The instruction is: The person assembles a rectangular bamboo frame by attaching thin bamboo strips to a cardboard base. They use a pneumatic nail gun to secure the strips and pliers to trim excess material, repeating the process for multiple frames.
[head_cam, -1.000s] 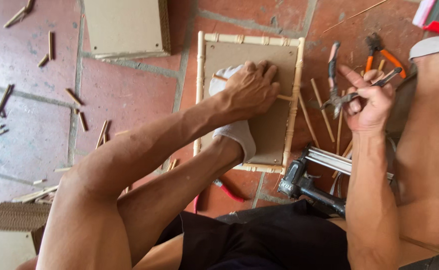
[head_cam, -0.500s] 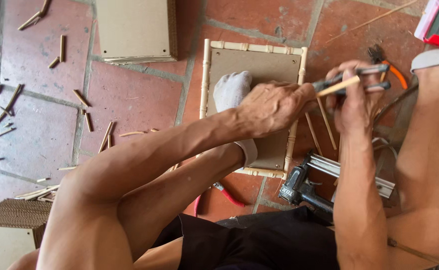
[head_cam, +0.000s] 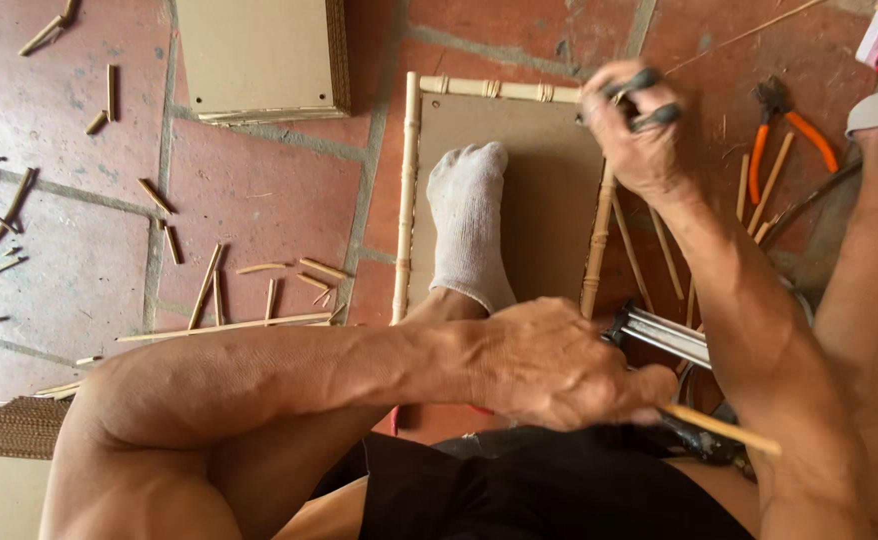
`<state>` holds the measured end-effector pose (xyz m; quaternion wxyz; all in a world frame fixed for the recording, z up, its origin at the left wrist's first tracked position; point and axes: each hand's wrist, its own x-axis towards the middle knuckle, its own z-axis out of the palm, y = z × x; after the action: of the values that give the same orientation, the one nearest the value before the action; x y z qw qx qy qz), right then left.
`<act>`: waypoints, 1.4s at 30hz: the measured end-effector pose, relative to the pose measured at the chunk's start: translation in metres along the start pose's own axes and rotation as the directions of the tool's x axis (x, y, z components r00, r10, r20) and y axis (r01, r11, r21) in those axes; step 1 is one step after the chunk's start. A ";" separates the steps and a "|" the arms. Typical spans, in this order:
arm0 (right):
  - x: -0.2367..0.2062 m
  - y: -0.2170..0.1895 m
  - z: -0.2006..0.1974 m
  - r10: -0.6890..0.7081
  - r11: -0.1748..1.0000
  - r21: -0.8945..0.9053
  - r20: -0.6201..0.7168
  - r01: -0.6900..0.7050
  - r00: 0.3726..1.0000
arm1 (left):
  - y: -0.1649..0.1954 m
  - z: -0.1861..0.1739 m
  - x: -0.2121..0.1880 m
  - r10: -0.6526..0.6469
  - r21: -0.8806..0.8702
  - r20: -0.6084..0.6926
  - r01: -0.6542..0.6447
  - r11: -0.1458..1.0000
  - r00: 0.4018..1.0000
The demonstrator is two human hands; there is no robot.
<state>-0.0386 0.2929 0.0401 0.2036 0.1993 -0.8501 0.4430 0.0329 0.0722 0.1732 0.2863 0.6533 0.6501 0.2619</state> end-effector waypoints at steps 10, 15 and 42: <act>-0.024 0.015 -0.005 0.099 0.968 0.243 -0.137 -0.063 0.986 | -0.086 0.016 0.018 -0.381 0.742 -0.005 0.259 0.619 0.925; -0.033 0.001 -0.013 0.257 0.948 0.196 0.004 -0.253 0.966 | -0.121 0.041 0.012 -0.333 0.621 -0.018 0.271 0.736 0.943; 0.071 -0.003 0.142 -0.098 0.977 0.205 0.148 0.067 0.984 | -0.150 0.052 0.008 -0.204 0.391 -0.223 0.279 0.877 0.953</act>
<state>-0.1211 0.1616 0.0046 0.1334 0.2879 -0.8059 0.4998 -0.0349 0.0769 0.0289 0.1123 0.5872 0.7902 0.1347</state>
